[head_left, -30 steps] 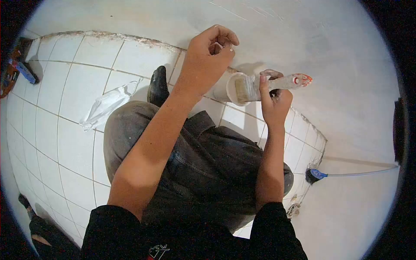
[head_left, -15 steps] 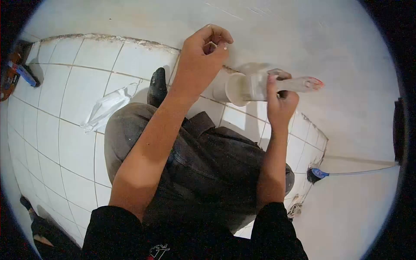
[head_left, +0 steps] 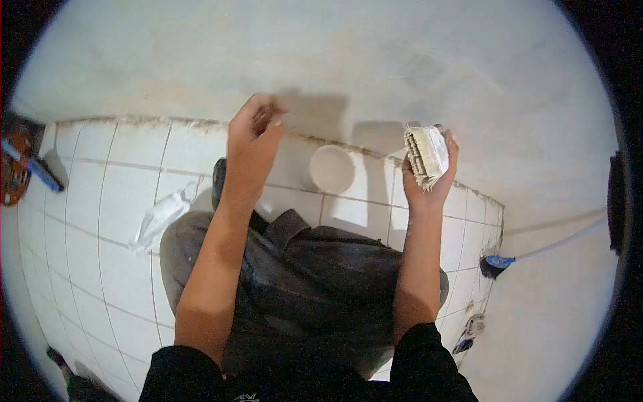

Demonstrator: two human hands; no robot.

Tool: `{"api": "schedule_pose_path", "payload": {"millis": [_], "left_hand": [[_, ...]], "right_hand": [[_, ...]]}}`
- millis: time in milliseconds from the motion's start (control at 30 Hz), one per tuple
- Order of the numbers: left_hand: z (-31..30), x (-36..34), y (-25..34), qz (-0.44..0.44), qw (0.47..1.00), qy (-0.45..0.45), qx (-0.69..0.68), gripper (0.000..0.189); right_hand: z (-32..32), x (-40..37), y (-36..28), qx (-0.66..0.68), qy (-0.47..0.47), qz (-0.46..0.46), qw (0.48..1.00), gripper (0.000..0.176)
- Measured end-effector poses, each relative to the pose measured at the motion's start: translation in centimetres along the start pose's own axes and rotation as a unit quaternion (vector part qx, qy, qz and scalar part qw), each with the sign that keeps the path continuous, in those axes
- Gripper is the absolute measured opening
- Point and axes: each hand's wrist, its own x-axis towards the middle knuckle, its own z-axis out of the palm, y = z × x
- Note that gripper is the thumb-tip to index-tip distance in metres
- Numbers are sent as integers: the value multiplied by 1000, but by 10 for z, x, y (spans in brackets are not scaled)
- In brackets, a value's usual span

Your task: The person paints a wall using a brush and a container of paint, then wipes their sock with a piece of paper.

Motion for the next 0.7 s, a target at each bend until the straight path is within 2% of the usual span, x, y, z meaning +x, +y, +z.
{"api": "schedule_pose_path", "payload": {"millis": [33,100,133,167,267,333,367,433,467,533,700], "left_hand": [[0,0,1,-16,1000,8,-7,25],[-2,-2,-1,-38,999,11,-1,31],[-6,0,-7,-44,999,8,9,33],[-6,0,-8,-60,998,5,-8,31],[4,1,-1,-71,997,13,-3,18],[6,1,0,-55,998,1,-10,15],[5,0,-2,-50,999,3,-17,13],[5,-2,-2,-47,998,6,-28,11],[7,-2,-2,-52,998,19,-41,9],[5,-2,-4,-39,998,3,-43,10],[4,-2,-9,-25,999,-18,-35,11]], "right_hand": [[-4,2,-4,7,3,-16,1000,31],[-19,6,-21,35,-150,-14,988,32],[-9,-1,-30,83,-65,-17,994,33],[-11,-2,-41,102,-79,-18,992,29],[-37,9,-71,260,-128,-26,957,35],[-24,-1,-93,200,-28,-128,971,37],[-4,-12,-106,211,128,-168,955,26],[-58,0,-122,265,-77,-212,938,27],[-64,0,-133,272,-75,-221,934,27],[-69,-3,-152,312,92,-293,899,34],[-71,-6,-157,255,58,-350,899,44]]}}
